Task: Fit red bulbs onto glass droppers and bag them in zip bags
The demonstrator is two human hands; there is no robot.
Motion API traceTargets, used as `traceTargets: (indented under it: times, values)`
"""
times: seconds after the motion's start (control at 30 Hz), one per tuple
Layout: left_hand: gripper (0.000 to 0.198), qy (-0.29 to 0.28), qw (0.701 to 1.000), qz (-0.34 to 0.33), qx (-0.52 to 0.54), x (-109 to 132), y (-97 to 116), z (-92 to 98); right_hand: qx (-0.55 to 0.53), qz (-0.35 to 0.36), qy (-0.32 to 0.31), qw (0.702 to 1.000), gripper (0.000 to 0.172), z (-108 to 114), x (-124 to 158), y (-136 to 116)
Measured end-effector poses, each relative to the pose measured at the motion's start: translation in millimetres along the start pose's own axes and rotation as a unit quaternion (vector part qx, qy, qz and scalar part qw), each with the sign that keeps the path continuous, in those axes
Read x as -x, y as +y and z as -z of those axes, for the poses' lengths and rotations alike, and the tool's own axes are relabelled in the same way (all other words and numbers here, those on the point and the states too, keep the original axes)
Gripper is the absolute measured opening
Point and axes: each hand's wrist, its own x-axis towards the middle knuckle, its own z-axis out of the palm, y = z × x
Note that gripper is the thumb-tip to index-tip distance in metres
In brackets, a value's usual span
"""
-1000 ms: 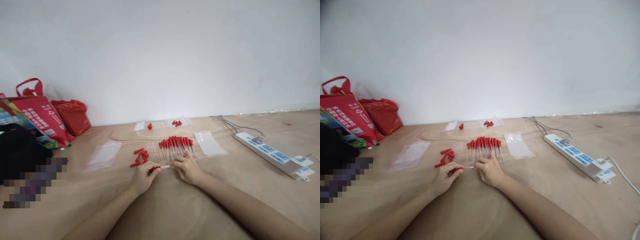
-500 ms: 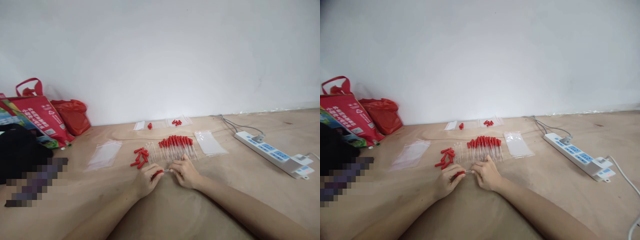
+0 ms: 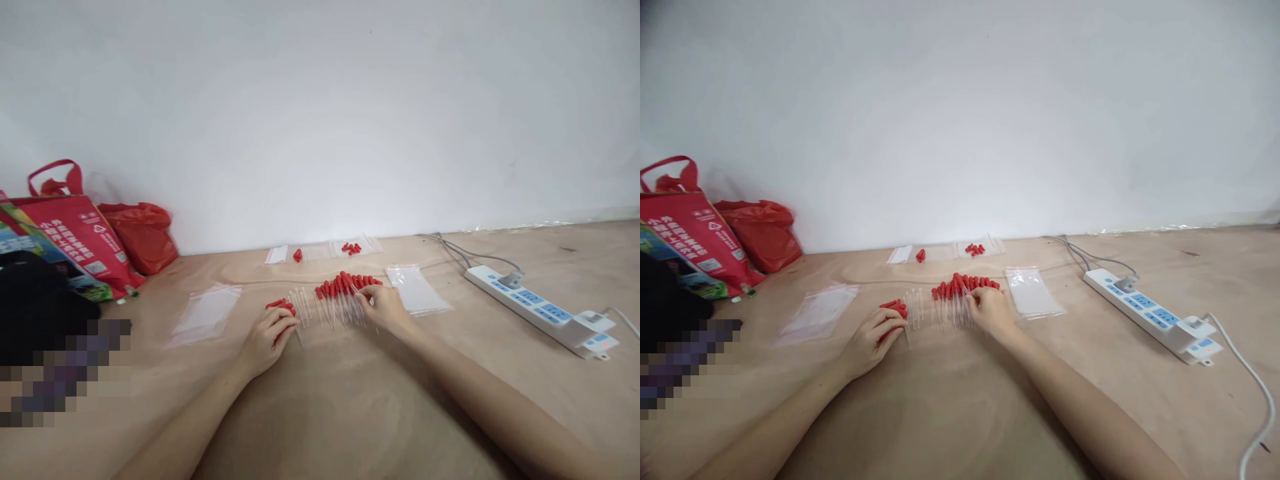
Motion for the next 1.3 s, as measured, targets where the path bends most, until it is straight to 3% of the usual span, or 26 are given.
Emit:
traceTargets:
  times: [0.1, 0.37, 0.6, 0.73, 0.83, 1.13, 1.3]
  values:
    - [0.021, -0.037, 0.999, -0.030, -0.018, 3.4, -9.5, 4.2, 0.014, -0.056, 0.016, 0.998, 0.017, -6.9, -8.8, -3.2]
    - [0.024, -0.085, 0.990, -0.086, -0.078, 2.9, -12.0, 0.5, 0.129, -0.083, -0.001, 0.988, 0.016, -27.6, -21.1, -10.1]
    - [0.022, -0.118, 0.979, -0.106, -0.126, -6.4, -9.4, -1.2, 0.116, -0.032, 0.018, 0.993, 0.018, -32.6, -18.6, -19.2]
    - [0.020, -0.145, 0.975, -0.108, -0.129, -7.8, -9.8, -2.8, 0.090, 0.018, -0.027, 0.995, 0.017, -42.9, -16.4, -42.0]
    - [0.025, -0.149, 0.975, -0.109, -0.120, -6.4, -10.4, -3.1, 0.095, 0.016, -0.063, 0.993, 0.017, -52.4, -18.4, -56.1]
    - [0.006, -0.101, 0.993, 0.042, -0.038, -12.9, -5.8, 15.6, 0.148, -0.027, -0.147, 0.978, 0.020, -66.3, -30.8, -75.8]
    - [0.018, -0.100, 0.990, 0.060, -0.084, -12.5, -4.2, 12.8, 0.159, -0.025, -0.139, 0.977, 0.022, -69.6, -30.1, -78.5]
